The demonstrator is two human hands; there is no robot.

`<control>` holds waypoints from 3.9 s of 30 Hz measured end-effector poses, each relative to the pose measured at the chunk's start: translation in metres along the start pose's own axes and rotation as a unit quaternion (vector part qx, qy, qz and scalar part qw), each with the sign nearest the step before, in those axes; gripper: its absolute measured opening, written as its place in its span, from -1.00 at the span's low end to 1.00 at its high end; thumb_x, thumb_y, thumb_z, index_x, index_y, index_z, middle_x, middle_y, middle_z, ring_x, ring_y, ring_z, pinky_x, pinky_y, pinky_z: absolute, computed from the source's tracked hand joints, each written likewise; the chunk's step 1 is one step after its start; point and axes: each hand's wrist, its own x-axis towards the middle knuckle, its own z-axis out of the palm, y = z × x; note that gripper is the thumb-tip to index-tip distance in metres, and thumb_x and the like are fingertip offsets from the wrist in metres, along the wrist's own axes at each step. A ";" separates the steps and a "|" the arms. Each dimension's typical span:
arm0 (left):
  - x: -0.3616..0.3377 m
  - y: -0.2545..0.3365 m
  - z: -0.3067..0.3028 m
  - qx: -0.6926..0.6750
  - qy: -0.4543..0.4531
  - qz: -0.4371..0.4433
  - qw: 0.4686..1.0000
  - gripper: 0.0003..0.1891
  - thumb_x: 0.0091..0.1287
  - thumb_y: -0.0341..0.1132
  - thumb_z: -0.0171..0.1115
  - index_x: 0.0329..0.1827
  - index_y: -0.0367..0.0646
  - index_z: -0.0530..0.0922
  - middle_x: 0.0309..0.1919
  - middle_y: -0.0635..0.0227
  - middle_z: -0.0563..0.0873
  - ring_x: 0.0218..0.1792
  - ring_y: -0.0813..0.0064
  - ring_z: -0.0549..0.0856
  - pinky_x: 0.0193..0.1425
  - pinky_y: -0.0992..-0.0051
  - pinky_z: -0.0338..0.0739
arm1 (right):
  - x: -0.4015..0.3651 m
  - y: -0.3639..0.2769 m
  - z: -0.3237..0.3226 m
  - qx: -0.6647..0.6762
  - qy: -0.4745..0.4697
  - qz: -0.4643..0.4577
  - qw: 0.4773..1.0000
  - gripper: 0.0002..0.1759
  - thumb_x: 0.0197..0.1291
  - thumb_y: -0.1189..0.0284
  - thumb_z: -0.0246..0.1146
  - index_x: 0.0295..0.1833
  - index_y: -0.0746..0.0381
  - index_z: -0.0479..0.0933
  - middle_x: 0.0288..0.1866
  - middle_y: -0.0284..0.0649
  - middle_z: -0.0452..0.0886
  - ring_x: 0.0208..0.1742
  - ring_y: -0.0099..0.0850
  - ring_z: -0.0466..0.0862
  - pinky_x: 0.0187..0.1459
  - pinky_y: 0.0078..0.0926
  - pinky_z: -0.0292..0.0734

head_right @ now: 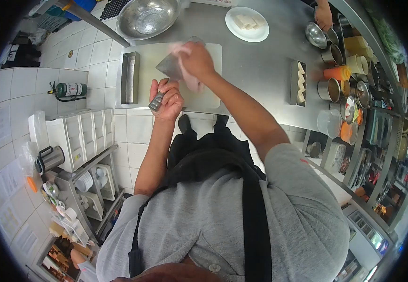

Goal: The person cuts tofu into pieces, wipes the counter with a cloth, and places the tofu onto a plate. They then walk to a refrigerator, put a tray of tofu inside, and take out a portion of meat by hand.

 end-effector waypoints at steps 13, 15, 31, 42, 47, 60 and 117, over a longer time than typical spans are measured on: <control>-0.025 0.019 0.042 0.251 -0.029 -0.100 0.962 -0.74 0.73 -0.03 0.12 -0.06 0.01 0.54 -0.23 0.36 0.56 -0.57 0.62 0.33 -0.47 0.57 0.23 | 0.025 0.033 -0.069 0.296 -0.091 0.212 0.927 -0.60 0.34 0.24 0.41 0.19 0.21 0.75 0.01 0.02 0.78 -0.01 -0.12 0.80 0.09 -0.16 0.71; -0.034 0.022 0.051 0.355 0.005 -0.094 0.930 -0.81 0.72 -0.08 0.15 -0.03 0.05 0.52 -0.24 0.35 0.55 -0.58 0.61 0.30 -0.49 0.57 0.21 | 0.021 0.078 -0.032 0.042 -0.093 0.000 0.995 -0.62 0.32 0.31 0.41 0.21 0.16 0.75 0.02 0.00 0.76 0.08 -0.09 0.75 0.18 -0.13 0.68; -0.031 0.014 0.075 0.937 0.177 -0.056 0.296 -0.58 0.33 -0.30 0.59 -0.42 -0.10 0.39 -0.54 0.57 0.41 -0.45 0.69 0.33 -0.39 0.49 0.25 | -0.073 0.066 -0.148 -0.142 -0.386 -0.035 0.911 -0.77 0.20 0.47 0.27 -0.08 0.11 0.78 0.01 -0.11 0.69 0.13 -0.08 0.69 0.20 -0.10 0.60; -0.007 0.021 0.047 0.981 0.163 -0.017 0.100 -0.63 0.31 -0.11 0.58 -0.24 -0.15 0.56 -0.35 0.18 0.59 -0.30 0.14 0.67 -0.15 0.12 0.61 | 0.067 0.101 -0.078 -0.294 -0.130 -0.055 0.945 -0.61 0.39 0.12 0.22 0.20 0.00 0.73 0.32 -0.06 0.65 0.41 -0.01 0.60 0.37 0.12 0.51; -0.012 0.022 0.043 0.979 0.174 0.008 0.107 -0.67 0.32 -0.17 0.57 -0.17 -0.17 0.60 -0.18 0.10 0.63 -0.26 0.12 0.70 -0.05 0.13 0.67 | -0.064 0.135 -0.078 -0.258 0.099 -0.054 0.960 -0.63 0.32 0.30 0.31 0.22 0.07 0.67 0.31 0.04 0.58 0.41 0.08 0.53 0.44 0.20 0.39; -0.035 0.030 0.078 0.975 0.132 0.121 0.134 -0.57 0.39 -0.21 0.56 0.29 0.01 0.69 0.41 0.00 0.51 -0.13 0.25 0.76 -0.12 0.35 0.70 | -0.068 0.148 -0.228 -0.285 -0.036 0.099 0.953 -0.59 0.30 0.23 0.30 0.23 0.06 0.72 0.24 -0.06 0.70 0.45 0.07 0.57 0.46 -0.04 0.48; 0.129 -0.159 -0.092 0.989 -0.129 -0.045 -0.057 -0.70 0.24 -0.34 0.43 0.03 0.16 0.75 0.19 0.36 0.70 0.34 0.11 0.61 0.29 -0.08 0.54 | -0.416 0.151 -0.329 0.177 0.267 0.314 0.894 -0.32 -0.03 0.48 0.42 0.28 0.33 0.44 0.06 -0.13 0.65 0.06 -0.30 0.64 0.14 -0.31 0.59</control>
